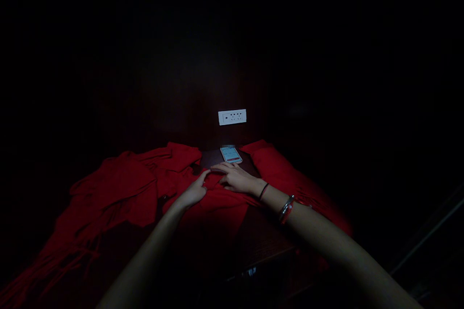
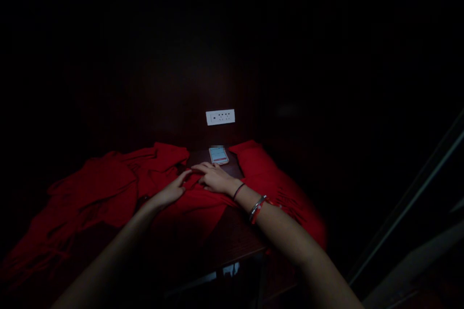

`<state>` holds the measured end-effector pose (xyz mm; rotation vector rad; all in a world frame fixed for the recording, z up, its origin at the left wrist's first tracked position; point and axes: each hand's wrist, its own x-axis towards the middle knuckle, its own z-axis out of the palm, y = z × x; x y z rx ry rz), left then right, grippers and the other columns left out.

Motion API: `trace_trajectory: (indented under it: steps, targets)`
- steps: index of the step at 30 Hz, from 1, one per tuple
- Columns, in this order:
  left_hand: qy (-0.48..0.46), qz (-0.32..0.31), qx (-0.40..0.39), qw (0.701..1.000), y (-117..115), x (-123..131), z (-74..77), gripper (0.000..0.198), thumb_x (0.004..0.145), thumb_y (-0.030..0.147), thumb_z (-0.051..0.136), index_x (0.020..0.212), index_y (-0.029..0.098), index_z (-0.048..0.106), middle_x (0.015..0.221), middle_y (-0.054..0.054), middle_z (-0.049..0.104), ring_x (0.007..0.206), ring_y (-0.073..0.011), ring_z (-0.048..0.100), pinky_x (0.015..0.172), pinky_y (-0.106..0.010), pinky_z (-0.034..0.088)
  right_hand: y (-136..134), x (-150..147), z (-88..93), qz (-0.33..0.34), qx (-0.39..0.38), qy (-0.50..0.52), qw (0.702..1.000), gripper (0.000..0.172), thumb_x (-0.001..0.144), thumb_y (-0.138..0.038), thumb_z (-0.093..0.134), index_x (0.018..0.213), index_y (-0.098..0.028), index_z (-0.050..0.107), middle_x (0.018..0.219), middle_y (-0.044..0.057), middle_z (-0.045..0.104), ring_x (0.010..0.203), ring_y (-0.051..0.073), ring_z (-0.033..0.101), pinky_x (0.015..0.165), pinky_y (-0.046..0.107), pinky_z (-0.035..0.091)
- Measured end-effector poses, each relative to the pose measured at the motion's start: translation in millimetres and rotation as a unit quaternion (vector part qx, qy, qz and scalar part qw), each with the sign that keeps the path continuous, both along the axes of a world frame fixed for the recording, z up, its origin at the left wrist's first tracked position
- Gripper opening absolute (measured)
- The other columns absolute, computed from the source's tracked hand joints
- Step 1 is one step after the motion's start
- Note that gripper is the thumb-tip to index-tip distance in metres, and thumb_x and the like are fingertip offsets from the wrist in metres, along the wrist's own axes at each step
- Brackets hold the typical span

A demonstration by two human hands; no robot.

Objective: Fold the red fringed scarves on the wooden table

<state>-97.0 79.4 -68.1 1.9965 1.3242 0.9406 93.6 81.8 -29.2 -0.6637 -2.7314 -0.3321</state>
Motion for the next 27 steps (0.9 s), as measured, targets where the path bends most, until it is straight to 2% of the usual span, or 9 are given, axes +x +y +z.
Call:
trace_trajectory:
  steps: [6, 10, 14, 19, 23, 27]
  targets:
    - [-0.056, 0.006, -0.082, 0.995, -7, 3, 11.0, 0.060, 0.060, 0.011, 0.038, 0.120, 0.010, 0.034, 0.118, -0.010, 0.047, 0.110, -0.0194, 0.041, 0.092, -0.031, 0.033, 3, -5, -3.7, 0.030, 0.035, 0.011, 0.999, 0.018, 0.076, -0.019, 0.047, 0.086, -0.017, 0.061, 0.126, 0.008, 0.035, 0.113, 0.022, 0.030, 0.089, 0.041, 0.027]
    - [-0.075, 0.018, -0.121, 0.990, -14, 6, 19.0, 0.058, 0.063, 0.013, 0.038, 0.120, 0.011, 0.032, 0.094, -0.007, 0.057, 0.082, -0.0173, 0.054, 0.074, -0.030, 0.043, 0, -4, -6.1, 0.027, 0.036, 0.019, 0.999, 0.017, 0.076, -0.018, 0.047, 0.082, -0.015, 0.062, 0.122, 0.009, 0.039, 0.111, 0.022, 0.032, 0.089, 0.042, 0.026]
    - [-0.065, 0.034, -0.120, 0.990, -14, 7, 20.1, 0.059, 0.064, 0.014, 0.038, 0.122, 0.012, 0.031, 0.072, -0.001, 0.055, 0.062, -0.0135, 0.052, 0.063, -0.027, 0.043, -4, -1, -6.8, 0.034, 0.031, 0.037, 0.998, 0.018, 0.077, -0.019, 0.045, 0.082, -0.016, 0.062, 0.120, 0.009, 0.041, 0.109, 0.021, 0.033, 0.089, 0.040, 0.026]
    - [-0.051, 0.040, -0.111, 0.992, -12, 6, 18.5, 0.058, 0.065, 0.014, 0.037, 0.123, 0.011, 0.030, 0.074, -0.002, 0.054, 0.065, -0.0142, 0.052, 0.066, -0.029, 0.043, -6, -1, -9.4, 0.001, 0.036, 0.025, 0.999, 0.016, 0.076, -0.020, 0.047, 0.078, -0.017, 0.063, 0.126, 0.007, 0.037, 0.111, 0.024, 0.030, 0.088, 0.045, 0.025]
    - [-0.057, 0.016, -0.106, 0.993, -12, 5, 18.7, 0.058, 0.065, 0.012, 0.034, 0.123, 0.009, 0.029, 0.088, -0.007, 0.058, 0.081, -0.0170, 0.055, 0.076, -0.031, 0.042, -3, -7, -11.5, -0.013, 0.041, 0.028, 0.999, 0.018, 0.076, -0.016, 0.045, 0.079, -0.017, 0.063, 0.128, 0.006, 0.034, 0.113, 0.023, 0.028, 0.090, 0.046, 0.022]
    - [0.005, 0.008, -0.027, 1.000, -8, 4, 18.7, 0.057, 0.064, 0.010, 0.034, 0.121, 0.009, 0.035, 0.109, -0.010, 0.054, 0.098, -0.0190, 0.050, 0.087, -0.032, 0.037, 0, -9, -10.5, -0.004, -0.010, 0.064, 0.998, 0.013, 0.073, -0.015, 0.048, 0.073, -0.016, 0.062, 0.124, 0.007, 0.038, 0.113, 0.022, 0.029, 0.092, 0.043, 0.022]
